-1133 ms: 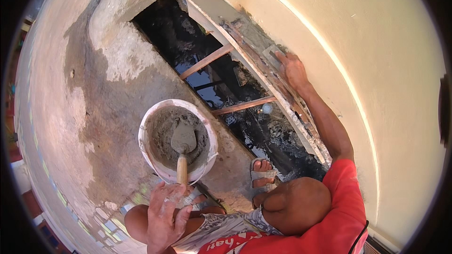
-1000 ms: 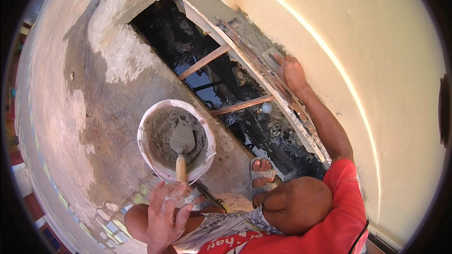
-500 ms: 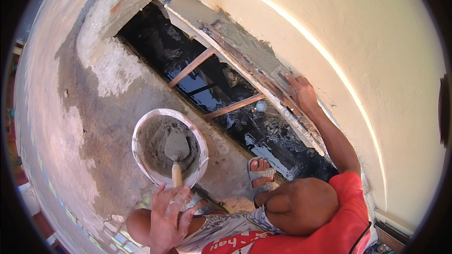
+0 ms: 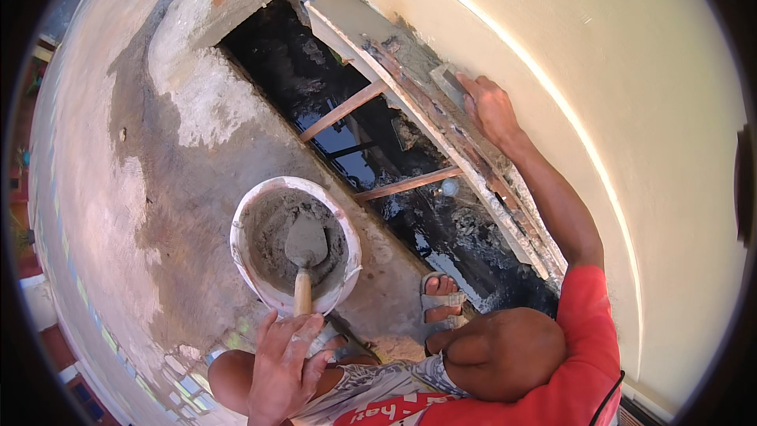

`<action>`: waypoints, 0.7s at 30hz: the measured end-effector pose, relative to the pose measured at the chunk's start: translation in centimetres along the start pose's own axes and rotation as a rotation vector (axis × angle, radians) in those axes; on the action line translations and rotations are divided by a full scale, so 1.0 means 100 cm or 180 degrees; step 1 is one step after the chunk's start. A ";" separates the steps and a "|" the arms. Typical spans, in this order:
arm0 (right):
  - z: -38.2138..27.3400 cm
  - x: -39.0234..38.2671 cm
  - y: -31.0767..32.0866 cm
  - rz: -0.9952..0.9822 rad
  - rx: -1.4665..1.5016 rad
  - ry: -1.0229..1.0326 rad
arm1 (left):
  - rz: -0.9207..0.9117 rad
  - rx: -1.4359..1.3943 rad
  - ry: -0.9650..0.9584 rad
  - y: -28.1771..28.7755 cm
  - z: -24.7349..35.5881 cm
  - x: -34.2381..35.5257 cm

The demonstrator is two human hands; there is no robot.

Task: The person applies wet cement to a horizontal wall opening using a trowel and a bucket. They repeatedly scoop cement from the bucket and spread it along the top edge of the opening, smoothing the surface with the trowel.

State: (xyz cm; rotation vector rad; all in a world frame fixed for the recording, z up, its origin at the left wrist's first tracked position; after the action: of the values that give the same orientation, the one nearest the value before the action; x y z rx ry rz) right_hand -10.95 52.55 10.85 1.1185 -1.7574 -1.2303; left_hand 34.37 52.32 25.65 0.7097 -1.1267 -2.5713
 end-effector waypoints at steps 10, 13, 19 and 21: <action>0.014 0.007 -0.029 -0.0469 -0.0309 -0.0270 | 0.0081 -0.0045 0.0213 0.001 -0.007 -0.010; 0.021 -0.014 -0.029 -0.0421 -0.0360 -0.0333 | 0.0082 -0.0013 0.0168 -0.002 -0.010 -0.011; 0.038 -0.061 -0.023 -0.0465 -0.0295 -0.0424 | -0.0044 0.0134 0.0175 -0.002 -0.011 -0.011; 0.042 -0.079 -0.020 -0.0483 -0.0267 -0.0491 | -0.0062 0.0160 0.0096 -0.003 -0.011 -0.012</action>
State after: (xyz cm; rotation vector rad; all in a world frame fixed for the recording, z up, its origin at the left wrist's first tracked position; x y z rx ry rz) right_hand -11.25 60.92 7.15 1.1514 -1.7410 -1.5035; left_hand 36.01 52.34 25.15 0.7718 -1.1847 -2.5475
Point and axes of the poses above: each hand's wrist, its own x-axis towards the middle knuckle, its own y-axis out of the back of the hand, z = x × y, the point moved 6 cm from there along x, towards the middle knuckle, and after that the axes turned 9 degrees about -z, right-handed, at the moved point
